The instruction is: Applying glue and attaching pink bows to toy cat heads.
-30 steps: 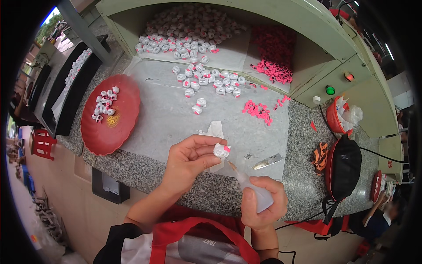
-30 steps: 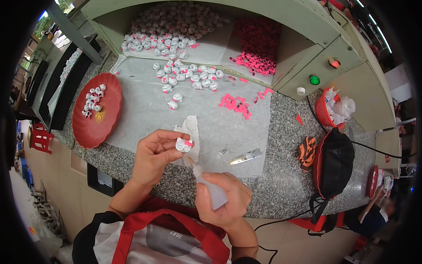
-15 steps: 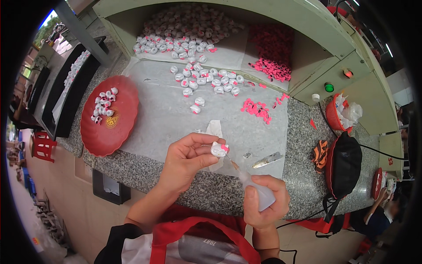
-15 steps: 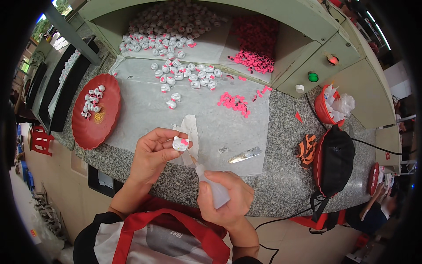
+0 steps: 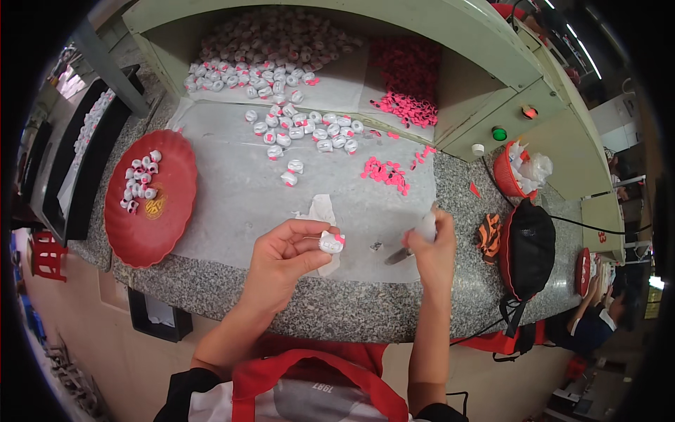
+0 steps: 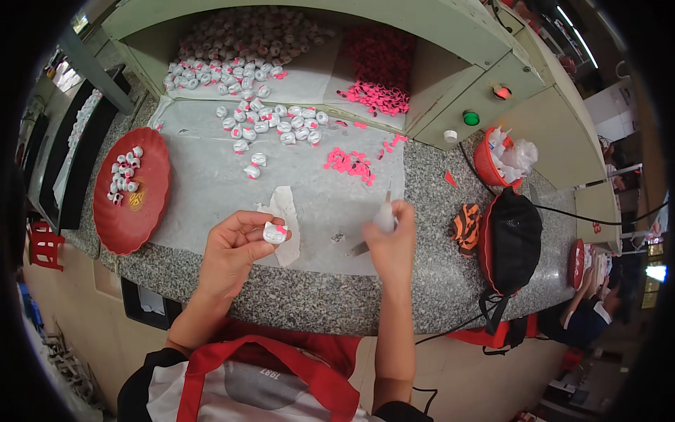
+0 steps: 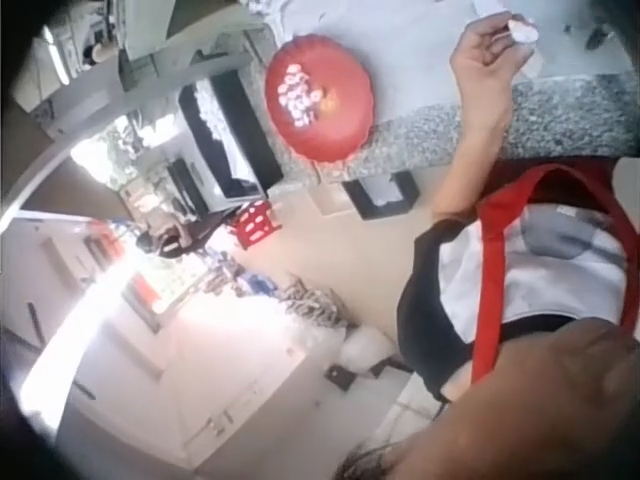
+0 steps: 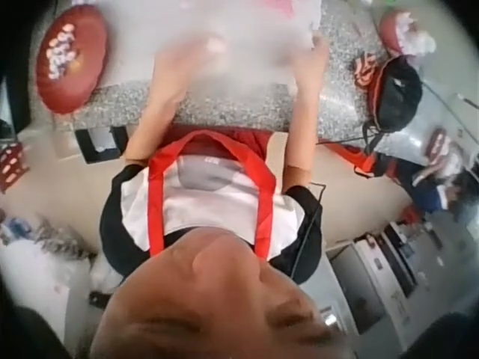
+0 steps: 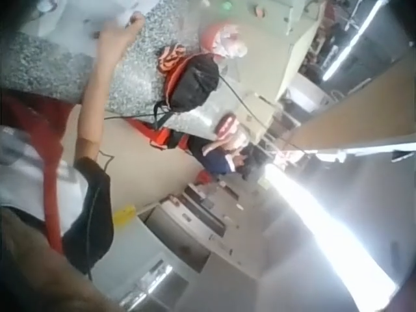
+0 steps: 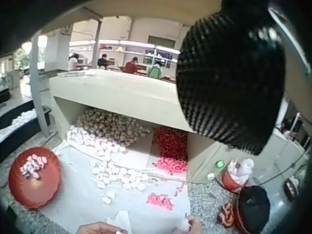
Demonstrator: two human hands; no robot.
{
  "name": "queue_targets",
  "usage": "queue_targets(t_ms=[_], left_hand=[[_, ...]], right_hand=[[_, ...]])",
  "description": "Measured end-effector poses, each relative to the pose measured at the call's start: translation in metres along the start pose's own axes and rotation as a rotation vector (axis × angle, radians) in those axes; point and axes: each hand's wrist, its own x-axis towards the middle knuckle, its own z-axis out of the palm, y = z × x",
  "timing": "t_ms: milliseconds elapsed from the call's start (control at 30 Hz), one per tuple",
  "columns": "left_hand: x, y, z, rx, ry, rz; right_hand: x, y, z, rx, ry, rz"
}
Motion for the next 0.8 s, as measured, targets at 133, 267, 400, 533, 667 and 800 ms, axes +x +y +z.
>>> queue_targets(t_ms=[133, 267, 400, 533, 667, 800], left_hand=[[-0.002, 0.000, 0.001, 0.009, -0.034, -0.021], [0.001, -0.005, -0.001, 0.029, 0.006, -0.022], [0.006, -0.014, 0.009, 0.110, 0.039, -0.009], [0.003, -0.010, 0.024, 0.151, -0.002, 0.060], [0.000, -0.011, 0.021, 0.177, -0.045, 0.170], [-0.002, -0.008, 0.021, 0.151, -0.055, 0.163]], right_hand=[[0.054, 0.010, 0.014, -0.816, 0.084, -0.305], [0.049, 0.016, 0.013, -0.928, 0.078, -0.290], [-0.024, -0.042, 0.007, 0.121, -0.362, 0.020], [-0.047, -0.059, 0.016, 0.212, -0.378, 0.007], [-0.047, -0.057, 0.017, 0.222, -0.334, 0.050], [-0.054, -0.052, 0.019, 0.238, -0.289, 0.008]])
